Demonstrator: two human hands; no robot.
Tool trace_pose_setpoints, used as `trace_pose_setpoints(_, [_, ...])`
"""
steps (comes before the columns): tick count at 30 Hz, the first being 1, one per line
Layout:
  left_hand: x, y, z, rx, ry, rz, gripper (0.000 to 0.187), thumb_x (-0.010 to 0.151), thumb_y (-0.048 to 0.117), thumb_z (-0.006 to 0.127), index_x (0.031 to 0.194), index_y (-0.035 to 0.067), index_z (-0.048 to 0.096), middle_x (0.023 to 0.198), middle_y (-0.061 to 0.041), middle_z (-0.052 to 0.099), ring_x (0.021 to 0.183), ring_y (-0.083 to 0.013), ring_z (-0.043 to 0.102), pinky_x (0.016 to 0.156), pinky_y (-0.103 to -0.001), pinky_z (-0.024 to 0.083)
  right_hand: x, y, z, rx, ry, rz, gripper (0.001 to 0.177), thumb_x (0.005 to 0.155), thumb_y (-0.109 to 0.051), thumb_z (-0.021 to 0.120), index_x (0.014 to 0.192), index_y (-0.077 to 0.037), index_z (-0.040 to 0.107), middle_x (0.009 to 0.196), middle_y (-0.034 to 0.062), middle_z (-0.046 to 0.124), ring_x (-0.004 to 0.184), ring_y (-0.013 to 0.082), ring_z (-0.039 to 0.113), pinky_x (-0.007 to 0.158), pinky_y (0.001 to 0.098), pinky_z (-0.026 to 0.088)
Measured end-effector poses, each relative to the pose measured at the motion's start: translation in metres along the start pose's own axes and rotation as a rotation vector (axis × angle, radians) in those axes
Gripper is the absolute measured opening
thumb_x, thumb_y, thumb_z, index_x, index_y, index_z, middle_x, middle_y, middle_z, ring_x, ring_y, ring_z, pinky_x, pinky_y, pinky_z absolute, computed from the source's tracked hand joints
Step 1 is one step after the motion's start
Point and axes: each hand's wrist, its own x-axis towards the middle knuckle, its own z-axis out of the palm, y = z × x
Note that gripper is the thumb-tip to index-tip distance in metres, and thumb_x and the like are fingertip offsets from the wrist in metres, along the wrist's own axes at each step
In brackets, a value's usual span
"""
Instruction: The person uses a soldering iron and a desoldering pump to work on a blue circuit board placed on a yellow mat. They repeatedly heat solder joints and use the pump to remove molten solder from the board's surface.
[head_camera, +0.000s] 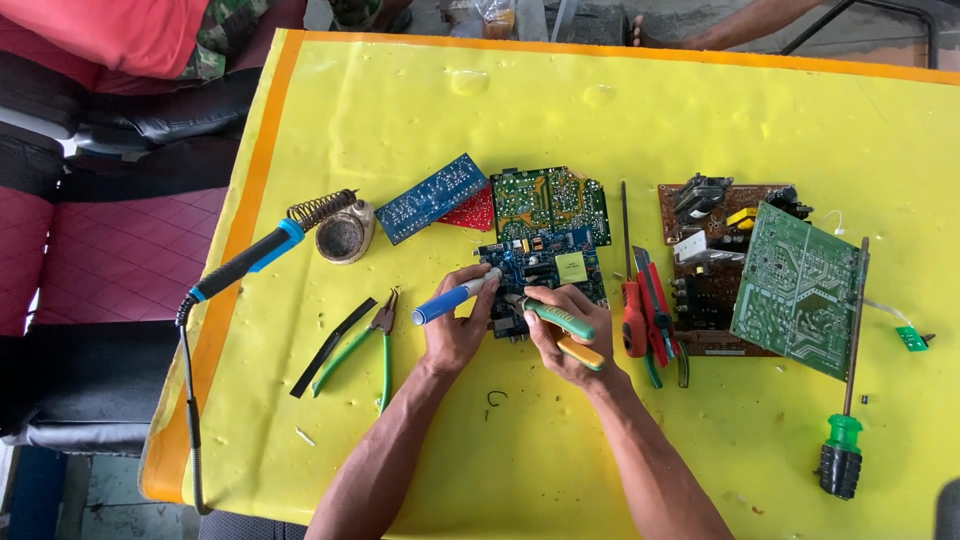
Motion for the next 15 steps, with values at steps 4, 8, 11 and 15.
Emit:
trace_pose_setpoints(4, [0.003,0.011,0.001,0.023,0.0,0.027,0.02,0.091,0.005,0.079,0.111,0.002,0.074,0.105,-0.021,0.077,0.097,-0.0416,0.076,0.084,-0.049,0.062,-0.001,-0.002,-0.004,0.045,-0.032,0.032,0.019,0.092,-0.016,0.072,0.108,-0.006,0.078,0.076,0.0108,0.068,0.053,0.0223,0.068,0.043,0.0348,0.059])
trace_pose_setpoints(8, [0.004,0.011,0.0,0.077,0.005,0.046,0.021,0.09,0.009,0.081,0.108,0.003,0.074,0.101,-0.019,0.078,0.096,-0.0399,0.077,0.082,-0.047,0.063,-0.001,-0.003,-0.001,0.029,-0.01,0.009,0.02,0.093,-0.018,0.071,0.109,-0.009,0.079,0.075,0.0092,0.067,0.05,0.0215,0.067,0.043,0.0319,0.058])
trace_pose_setpoints(11, [0.002,0.005,-0.001,0.082,0.01,0.023,0.021,0.09,0.011,0.081,0.108,0.003,0.074,0.101,-0.019,0.078,0.097,-0.04,0.076,0.083,-0.047,0.063,-0.002,-0.004,0.003,0.006,-0.001,-0.024,0.02,0.093,-0.02,0.071,0.109,-0.011,0.079,0.075,0.0076,0.067,0.048,0.0203,0.066,0.043,0.0308,0.058])
trace_pose_setpoints(15, [0.003,0.015,-0.001,0.041,-0.009,-0.014,0.021,0.09,0.008,0.08,0.11,0.003,0.074,0.104,-0.02,0.078,0.099,-0.0408,0.076,0.085,-0.047,0.062,-0.005,0.001,-0.001,0.032,0.007,-0.002,0.019,0.091,-0.02,0.073,0.106,-0.012,0.08,0.073,0.0074,0.069,0.047,0.0194,0.068,0.042,0.0315,0.059])
